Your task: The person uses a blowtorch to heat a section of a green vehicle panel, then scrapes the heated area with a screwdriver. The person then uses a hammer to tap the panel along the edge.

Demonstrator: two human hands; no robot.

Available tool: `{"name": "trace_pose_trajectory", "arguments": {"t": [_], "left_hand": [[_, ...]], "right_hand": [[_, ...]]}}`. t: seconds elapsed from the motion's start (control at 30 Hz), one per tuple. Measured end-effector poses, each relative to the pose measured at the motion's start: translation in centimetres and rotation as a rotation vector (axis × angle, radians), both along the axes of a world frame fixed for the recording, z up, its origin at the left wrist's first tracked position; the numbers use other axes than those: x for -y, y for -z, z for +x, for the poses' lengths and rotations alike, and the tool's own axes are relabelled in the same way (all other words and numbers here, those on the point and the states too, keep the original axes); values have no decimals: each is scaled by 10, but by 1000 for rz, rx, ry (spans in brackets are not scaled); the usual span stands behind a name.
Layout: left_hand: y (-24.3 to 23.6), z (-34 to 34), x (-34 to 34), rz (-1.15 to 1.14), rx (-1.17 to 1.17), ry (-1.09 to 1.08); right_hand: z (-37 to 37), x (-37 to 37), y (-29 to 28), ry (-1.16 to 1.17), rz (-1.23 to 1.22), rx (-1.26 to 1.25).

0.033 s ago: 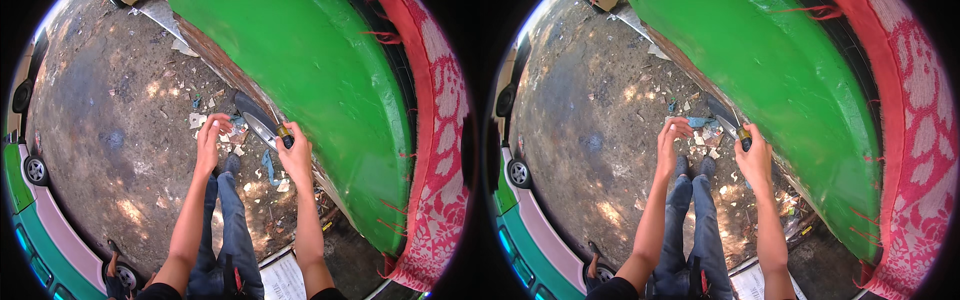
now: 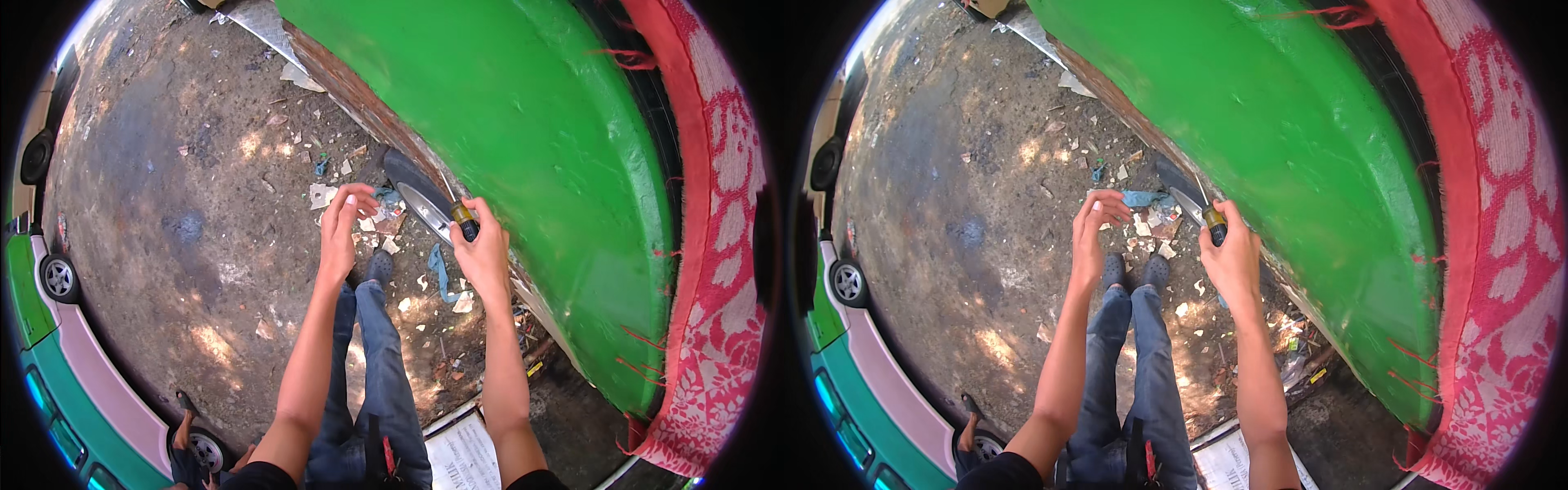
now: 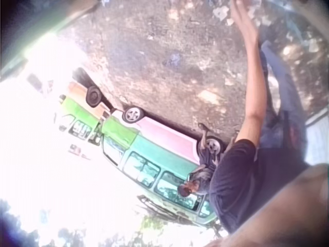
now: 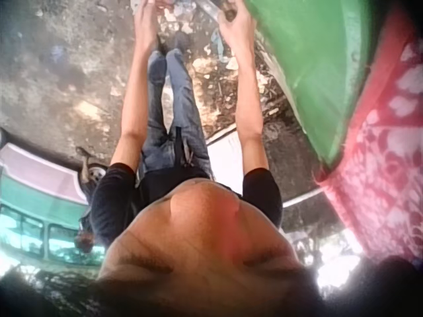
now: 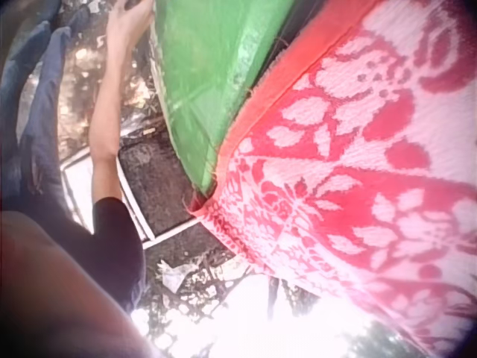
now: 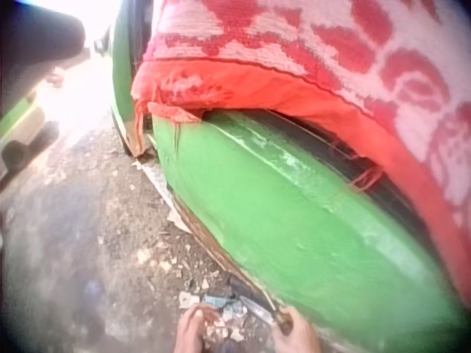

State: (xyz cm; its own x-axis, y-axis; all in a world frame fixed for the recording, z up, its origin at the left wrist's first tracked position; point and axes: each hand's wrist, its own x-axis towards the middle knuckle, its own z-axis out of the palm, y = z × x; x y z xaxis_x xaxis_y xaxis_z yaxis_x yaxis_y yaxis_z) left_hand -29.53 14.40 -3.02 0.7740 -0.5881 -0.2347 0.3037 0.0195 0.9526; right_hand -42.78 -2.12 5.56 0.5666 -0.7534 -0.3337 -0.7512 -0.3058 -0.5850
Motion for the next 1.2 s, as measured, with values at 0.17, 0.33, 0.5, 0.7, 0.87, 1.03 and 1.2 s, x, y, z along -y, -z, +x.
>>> {"name": "trace_pose_trajectory", "arguments": {"t": [0.17, 0.33, 0.5, 0.7, 0.87, 1.03, 1.2], "left_hand": [[-1, 8, -3, 33, 22, -1], [-9, 9, -1, 55, 58, 30], [-19, 18, 2, 84, 86, 130], [-13, 38, 10, 131, 113, 318], [-9, 76, 16, 156, 156, 524], [1, 117, 15, 152, 239, 652], [0, 131, 14, 127, 242, 687]], "right_hand": [[1, 0, 2, 15, 41, 42], [2, 3, 2, 23, 46, 39], [-3, -9, 15, 66, 16, 150], [6, -39, 20, 384, 160, 182], [21, -87, 68, 686, 152, 404], [53, -106, 61, 925, 417, 625], [64, -112, 71, 962, 265, 663]]}}
